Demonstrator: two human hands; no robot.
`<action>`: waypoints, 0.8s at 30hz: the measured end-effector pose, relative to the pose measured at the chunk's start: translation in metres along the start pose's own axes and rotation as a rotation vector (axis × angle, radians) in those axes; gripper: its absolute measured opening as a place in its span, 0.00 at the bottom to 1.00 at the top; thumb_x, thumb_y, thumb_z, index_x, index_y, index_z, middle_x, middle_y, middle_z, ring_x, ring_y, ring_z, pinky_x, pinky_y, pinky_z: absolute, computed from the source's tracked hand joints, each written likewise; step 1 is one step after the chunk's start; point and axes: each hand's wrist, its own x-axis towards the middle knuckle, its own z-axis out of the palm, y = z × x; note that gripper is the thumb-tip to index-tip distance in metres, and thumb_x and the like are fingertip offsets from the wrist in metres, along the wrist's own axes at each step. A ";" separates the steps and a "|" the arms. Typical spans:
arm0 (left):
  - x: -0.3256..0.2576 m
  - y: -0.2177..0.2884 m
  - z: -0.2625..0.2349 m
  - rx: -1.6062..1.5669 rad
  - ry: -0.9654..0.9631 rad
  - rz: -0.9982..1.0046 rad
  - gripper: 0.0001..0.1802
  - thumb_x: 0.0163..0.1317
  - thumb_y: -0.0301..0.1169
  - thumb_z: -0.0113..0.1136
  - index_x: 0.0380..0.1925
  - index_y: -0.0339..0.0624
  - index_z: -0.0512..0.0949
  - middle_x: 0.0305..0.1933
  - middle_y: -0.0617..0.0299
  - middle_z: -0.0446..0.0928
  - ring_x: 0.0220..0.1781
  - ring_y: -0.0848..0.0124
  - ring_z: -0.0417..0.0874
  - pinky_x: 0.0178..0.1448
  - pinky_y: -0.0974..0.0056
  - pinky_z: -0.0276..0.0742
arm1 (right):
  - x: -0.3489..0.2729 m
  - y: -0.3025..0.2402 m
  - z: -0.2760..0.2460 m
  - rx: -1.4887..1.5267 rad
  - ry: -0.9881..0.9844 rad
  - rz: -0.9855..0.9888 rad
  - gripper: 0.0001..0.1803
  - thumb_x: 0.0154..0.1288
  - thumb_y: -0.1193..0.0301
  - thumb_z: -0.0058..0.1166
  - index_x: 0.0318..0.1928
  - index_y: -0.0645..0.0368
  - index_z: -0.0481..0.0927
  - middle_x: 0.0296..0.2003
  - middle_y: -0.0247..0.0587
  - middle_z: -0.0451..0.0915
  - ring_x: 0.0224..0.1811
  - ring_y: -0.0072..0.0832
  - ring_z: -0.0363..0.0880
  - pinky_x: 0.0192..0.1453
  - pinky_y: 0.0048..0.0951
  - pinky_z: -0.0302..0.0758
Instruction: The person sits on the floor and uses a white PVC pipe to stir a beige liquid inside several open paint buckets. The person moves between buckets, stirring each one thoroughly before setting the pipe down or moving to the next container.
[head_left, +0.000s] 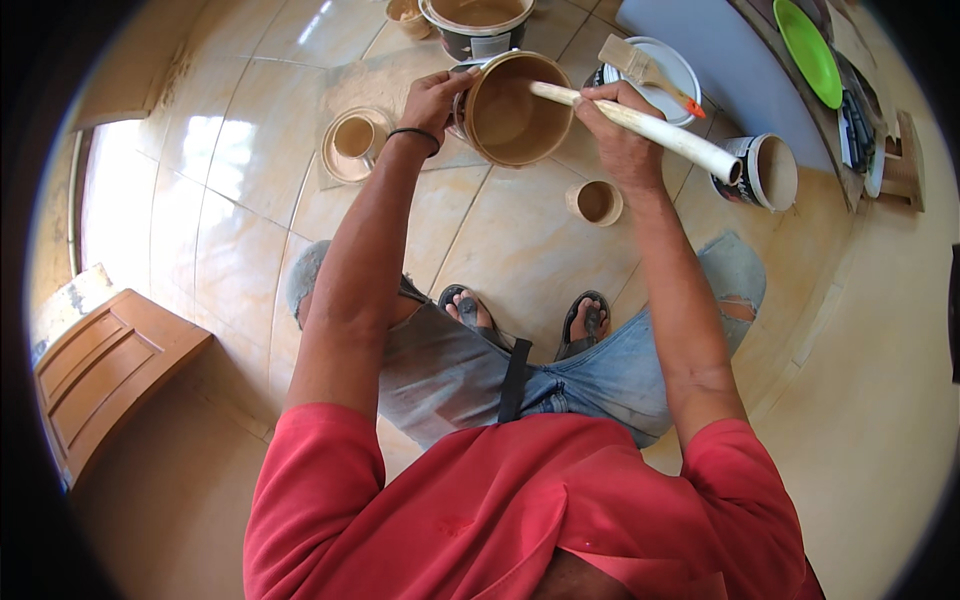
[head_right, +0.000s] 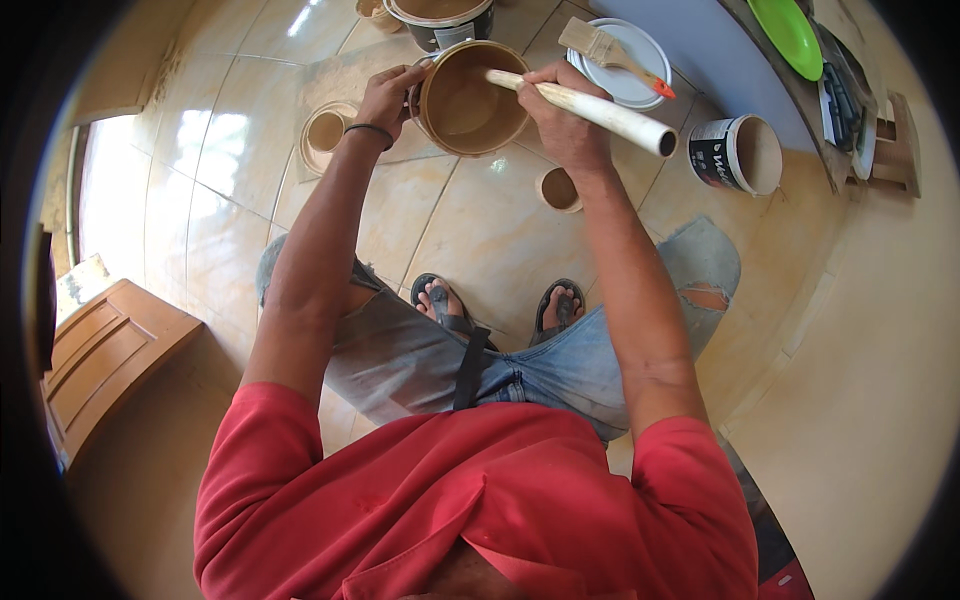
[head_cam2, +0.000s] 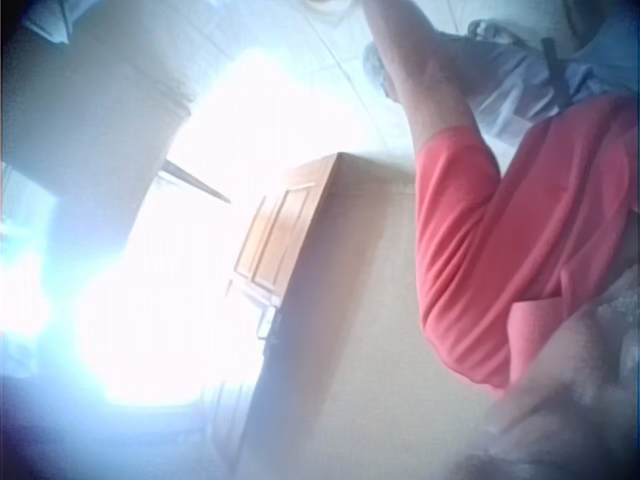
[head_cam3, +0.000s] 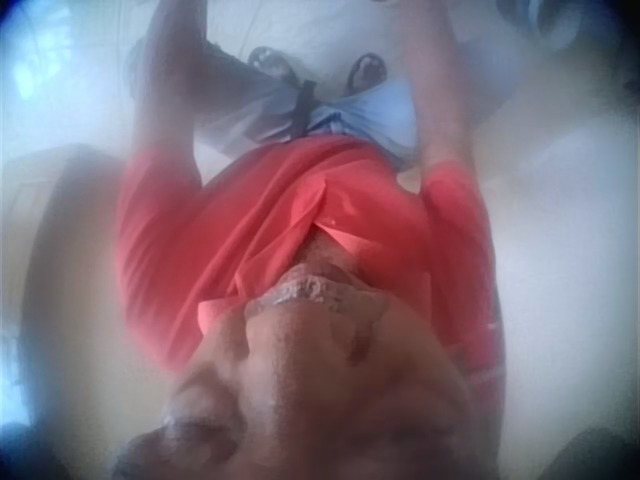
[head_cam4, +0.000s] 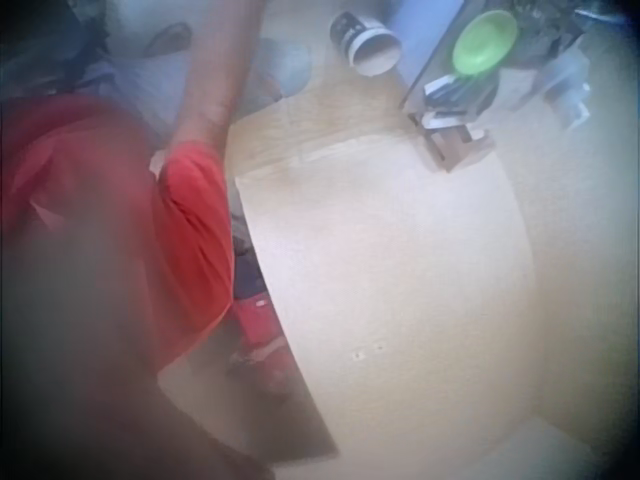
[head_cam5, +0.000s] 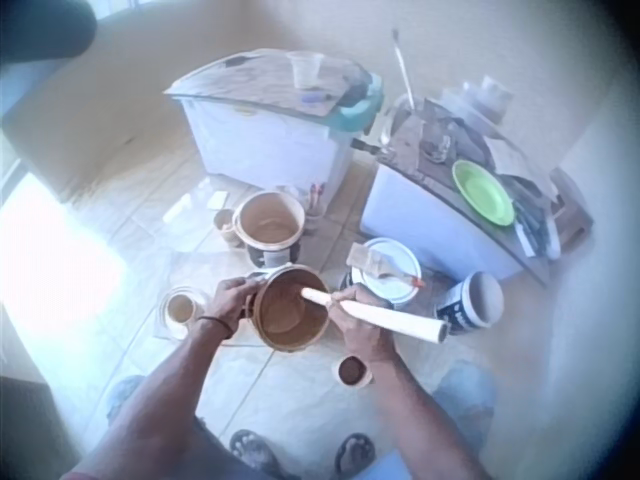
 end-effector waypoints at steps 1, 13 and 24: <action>-0.001 0.000 0.000 0.001 -0.001 0.002 0.15 0.64 0.41 0.72 0.31 0.40 0.82 0.26 0.67 0.80 0.20 0.79 0.76 0.23 0.72 0.68 | -0.004 -0.001 -0.001 0.053 -0.011 0.138 0.05 0.62 0.74 0.65 0.36 0.62 0.84 0.30 0.37 0.84 0.31 0.25 0.82 0.38 0.31 0.79; 0.002 -0.003 -0.003 -0.008 -0.014 -0.009 0.15 0.64 0.40 0.72 0.32 0.41 0.82 0.25 0.67 0.79 0.19 0.79 0.76 0.22 0.73 0.68 | -0.017 -0.022 0.018 0.413 0.003 0.443 0.06 0.62 0.71 0.64 0.36 0.62 0.84 0.30 0.39 0.84 0.31 0.27 0.83 0.39 0.28 0.78; 0.001 -0.004 -0.008 0.025 -0.021 -0.031 0.15 0.66 0.42 0.70 0.35 0.40 0.83 0.29 0.67 0.80 0.27 0.78 0.78 0.31 0.71 0.75 | -0.028 -0.030 0.007 0.353 -0.047 0.536 0.06 0.63 0.72 0.64 0.36 0.62 0.83 0.29 0.36 0.85 0.32 0.20 0.82 0.42 0.25 0.79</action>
